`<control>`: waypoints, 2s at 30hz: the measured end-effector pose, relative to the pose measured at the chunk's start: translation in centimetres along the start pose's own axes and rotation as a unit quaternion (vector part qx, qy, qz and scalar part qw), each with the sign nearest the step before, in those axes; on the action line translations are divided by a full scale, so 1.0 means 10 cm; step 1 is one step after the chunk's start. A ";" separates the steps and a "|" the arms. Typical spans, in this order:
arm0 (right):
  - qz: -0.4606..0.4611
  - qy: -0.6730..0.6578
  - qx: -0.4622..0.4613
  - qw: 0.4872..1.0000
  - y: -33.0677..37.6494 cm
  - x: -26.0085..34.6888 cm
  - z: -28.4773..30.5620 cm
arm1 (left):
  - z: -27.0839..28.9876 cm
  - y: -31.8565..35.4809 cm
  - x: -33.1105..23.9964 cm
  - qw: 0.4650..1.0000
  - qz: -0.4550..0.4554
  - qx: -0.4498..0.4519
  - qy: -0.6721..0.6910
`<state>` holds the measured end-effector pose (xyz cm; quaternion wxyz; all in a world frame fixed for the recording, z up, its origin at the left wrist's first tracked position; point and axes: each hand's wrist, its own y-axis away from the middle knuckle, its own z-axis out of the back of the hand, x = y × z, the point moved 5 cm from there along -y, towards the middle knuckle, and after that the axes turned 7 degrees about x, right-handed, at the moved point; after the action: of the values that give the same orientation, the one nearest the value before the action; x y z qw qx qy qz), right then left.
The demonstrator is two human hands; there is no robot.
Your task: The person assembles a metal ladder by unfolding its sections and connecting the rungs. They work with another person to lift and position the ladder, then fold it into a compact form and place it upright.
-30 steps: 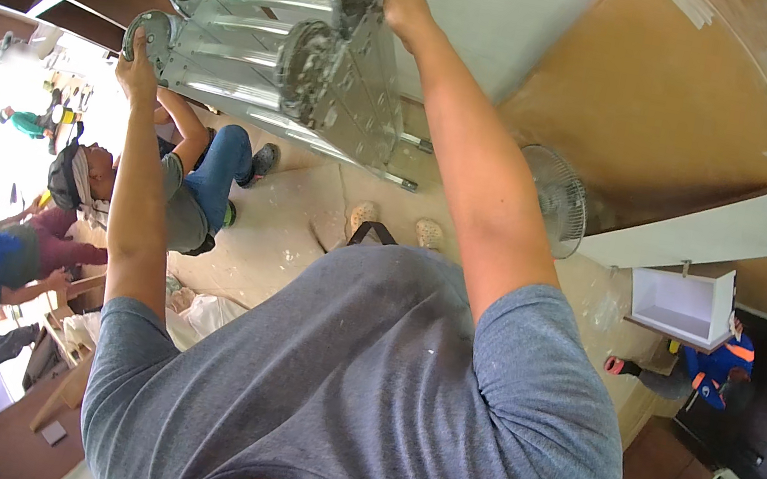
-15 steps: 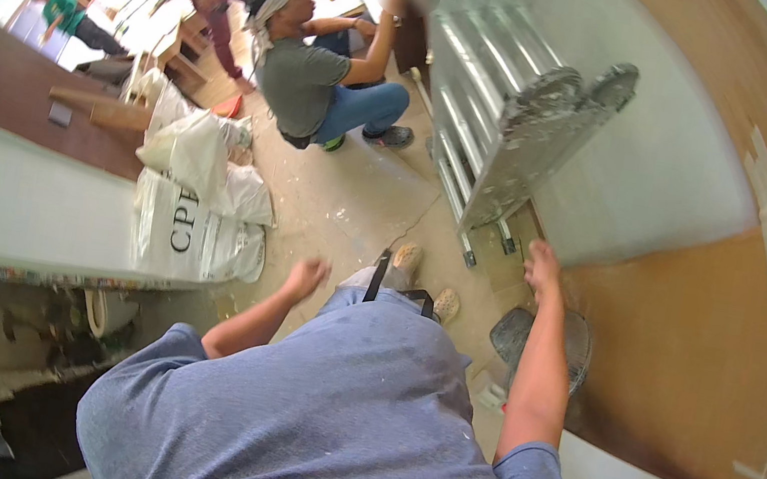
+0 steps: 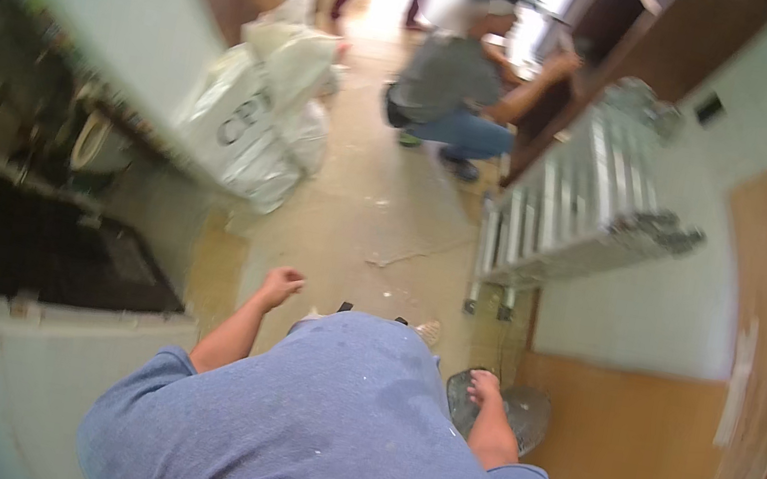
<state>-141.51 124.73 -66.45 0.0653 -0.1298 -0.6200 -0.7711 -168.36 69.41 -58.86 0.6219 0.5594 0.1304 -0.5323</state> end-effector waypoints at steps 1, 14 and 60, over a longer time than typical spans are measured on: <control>-0.008 -0.007 -0.013 1.000 -0.02 0.01 -0.05 | -0.03 0.16 -0.26 0.999 -0.028 0.028 -0.016; 0.155 0.278 0.182 0.930 0.62 2.40 -3.46 | 2.01 2.93 2.81 0.929 0.163 -0.268 0.196; 0.491 0.282 0.408 0.716 3.28 8.19 -13.22 | 11.71 -1.74 0.80 0.917 -0.177 -0.130 0.334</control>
<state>-227.10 -6.30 -38.70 0.6533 -0.1534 -0.6763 -0.3038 -230.00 -29.12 -34.75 0.5050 0.5867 0.4953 -0.3943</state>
